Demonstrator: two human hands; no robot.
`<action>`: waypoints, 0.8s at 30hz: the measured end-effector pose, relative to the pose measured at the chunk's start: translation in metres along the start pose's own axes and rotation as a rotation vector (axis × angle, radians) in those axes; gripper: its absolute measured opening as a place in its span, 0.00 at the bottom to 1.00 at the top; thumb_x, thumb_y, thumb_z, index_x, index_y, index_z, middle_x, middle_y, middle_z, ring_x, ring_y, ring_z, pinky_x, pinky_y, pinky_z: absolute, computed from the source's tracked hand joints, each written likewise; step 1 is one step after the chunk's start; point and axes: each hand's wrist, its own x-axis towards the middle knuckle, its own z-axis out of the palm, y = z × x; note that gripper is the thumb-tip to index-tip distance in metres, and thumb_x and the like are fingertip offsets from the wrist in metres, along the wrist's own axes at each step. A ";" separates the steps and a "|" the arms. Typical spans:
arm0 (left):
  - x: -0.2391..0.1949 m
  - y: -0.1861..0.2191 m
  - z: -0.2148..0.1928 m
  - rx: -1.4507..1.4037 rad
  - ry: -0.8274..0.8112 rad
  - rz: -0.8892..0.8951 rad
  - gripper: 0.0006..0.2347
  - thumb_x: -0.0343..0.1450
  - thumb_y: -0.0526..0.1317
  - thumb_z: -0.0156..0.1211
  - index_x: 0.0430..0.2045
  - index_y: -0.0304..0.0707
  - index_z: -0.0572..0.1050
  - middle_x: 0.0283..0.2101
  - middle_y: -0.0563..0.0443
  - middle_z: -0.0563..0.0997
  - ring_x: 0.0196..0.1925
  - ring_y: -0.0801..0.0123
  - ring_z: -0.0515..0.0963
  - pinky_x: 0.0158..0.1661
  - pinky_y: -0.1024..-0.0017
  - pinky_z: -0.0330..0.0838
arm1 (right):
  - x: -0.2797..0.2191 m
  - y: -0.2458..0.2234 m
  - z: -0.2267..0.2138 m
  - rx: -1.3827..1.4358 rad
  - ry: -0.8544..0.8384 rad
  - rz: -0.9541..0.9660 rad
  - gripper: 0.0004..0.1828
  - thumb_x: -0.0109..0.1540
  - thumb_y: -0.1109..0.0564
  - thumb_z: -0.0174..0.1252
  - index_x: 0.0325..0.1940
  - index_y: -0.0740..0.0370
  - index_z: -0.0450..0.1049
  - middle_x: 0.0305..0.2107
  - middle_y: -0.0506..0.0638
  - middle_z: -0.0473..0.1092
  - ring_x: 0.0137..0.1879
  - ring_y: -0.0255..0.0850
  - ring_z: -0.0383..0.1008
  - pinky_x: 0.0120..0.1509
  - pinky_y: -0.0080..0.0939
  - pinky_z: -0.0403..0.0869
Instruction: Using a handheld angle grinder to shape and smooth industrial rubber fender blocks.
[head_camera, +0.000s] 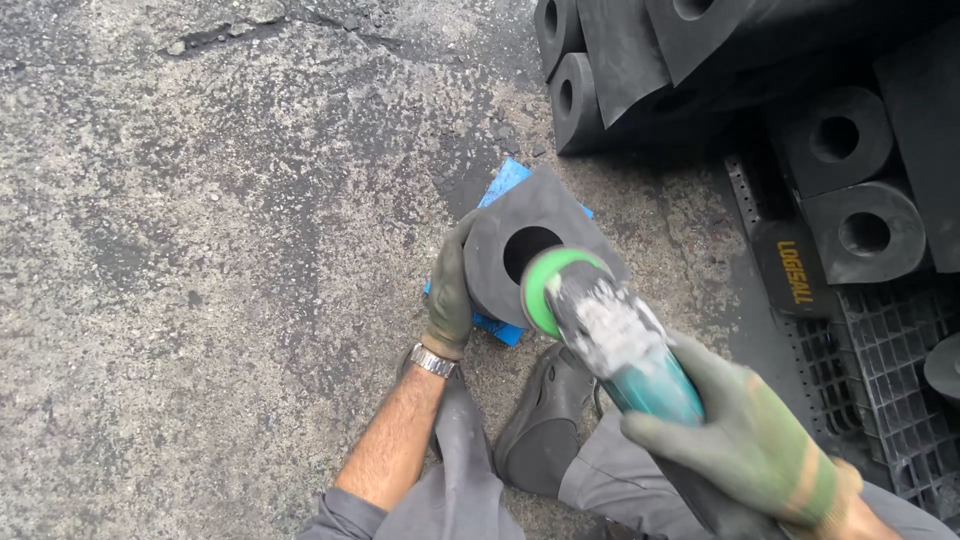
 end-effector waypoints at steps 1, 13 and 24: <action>0.002 -0.005 0.002 -0.001 0.009 0.003 0.28 0.81 0.54 0.31 0.65 0.27 0.66 0.65 0.38 0.73 0.68 0.58 0.72 0.68 0.63 0.63 | -0.001 0.012 0.004 -0.007 -0.004 -0.005 0.34 0.47 0.43 0.73 0.52 0.59 0.77 0.34 0.54 0.79 0.41 0.41 0.81 0.46 0.43 0.79; -0.003 -0.003 0.001 -0.064 -0.048 0.031 0.30 0.81 0.58 0.32 0.66 0.28 0.65 0.64 0.38 0.74 0.67 0.58 0.73 0.68 0.62 0.65 | 0.039 -0.060 -0.012 0.119 0.081 -0.012 0.30 0.50 0.45 0.71 0.52 0.59 0.77 0.31 0.54 0.81 0.35 0.40 0.81 0.41 0.44 0.78; -0.001 -0.017 -0.003 0.069 0.052 -0.039 0.28 0.81 0.55 0.31 0.64 0.29 0.68 0.63 0.39 0.76 0.66 0.59 0.74 0.68 0.64 0.64 | 0.049 -0.060 0.002 0.017 0.037 -0.306 0.39 0.46 0.46 0.73 0.58 0.61 0.74 0.35 0.54 0.81 0.40 0.38 0.83 0.44 0.40 0.78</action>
